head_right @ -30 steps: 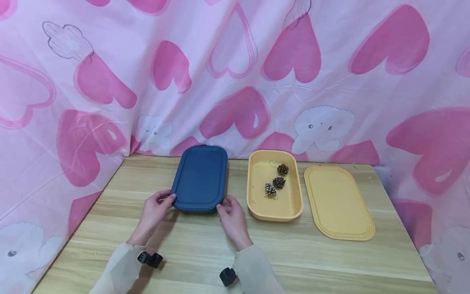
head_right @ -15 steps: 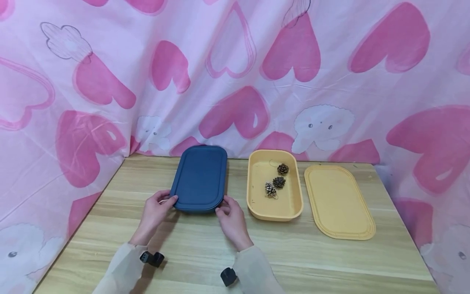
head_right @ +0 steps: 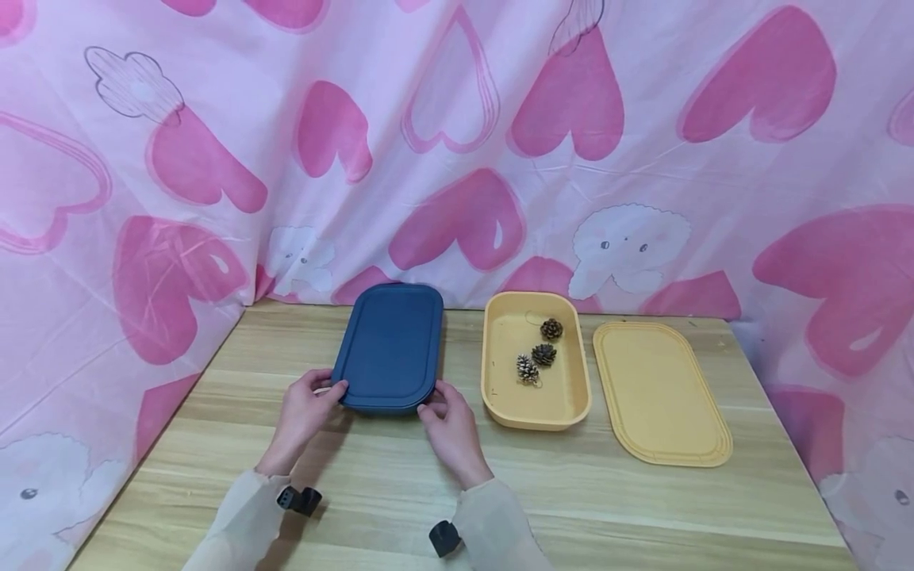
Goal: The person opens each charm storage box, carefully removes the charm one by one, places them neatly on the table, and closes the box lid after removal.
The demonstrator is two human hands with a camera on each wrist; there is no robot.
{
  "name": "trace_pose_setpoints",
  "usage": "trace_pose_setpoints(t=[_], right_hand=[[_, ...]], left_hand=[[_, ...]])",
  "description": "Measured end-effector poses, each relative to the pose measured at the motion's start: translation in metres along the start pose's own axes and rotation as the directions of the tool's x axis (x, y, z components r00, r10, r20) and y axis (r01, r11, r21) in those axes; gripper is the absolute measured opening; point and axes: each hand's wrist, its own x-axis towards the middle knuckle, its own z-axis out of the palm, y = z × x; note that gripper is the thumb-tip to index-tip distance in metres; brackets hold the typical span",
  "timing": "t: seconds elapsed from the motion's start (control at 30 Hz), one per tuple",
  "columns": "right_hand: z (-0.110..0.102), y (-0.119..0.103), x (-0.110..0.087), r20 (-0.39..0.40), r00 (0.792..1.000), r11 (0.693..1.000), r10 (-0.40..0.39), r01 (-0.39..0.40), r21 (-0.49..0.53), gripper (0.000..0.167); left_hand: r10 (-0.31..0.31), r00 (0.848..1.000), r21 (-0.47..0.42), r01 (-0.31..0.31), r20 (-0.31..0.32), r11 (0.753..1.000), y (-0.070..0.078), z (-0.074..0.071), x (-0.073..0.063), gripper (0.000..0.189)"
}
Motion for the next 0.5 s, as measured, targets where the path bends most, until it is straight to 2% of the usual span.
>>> trace_pose_setpoints(t=[0.23,0.5], right_hand=[[0.0011,-0.0004,-0.0015,-0.004,1.0,1.0,-0.011,0.011,0.0,0.052],[0.0,0.0003,0.0008,-0.02,1.0,0.998,0.008,-0.007,0.057,0.047]], left_hand=[[0.003,1.0,0.014,-0.003,0.0,1.0,0.0004,-0.0004,-0.0006,0.04],[0.001,1.0,0.015,-0.001,0.019,1.0,0.0028,-0.0036,0.0003,0.043]])
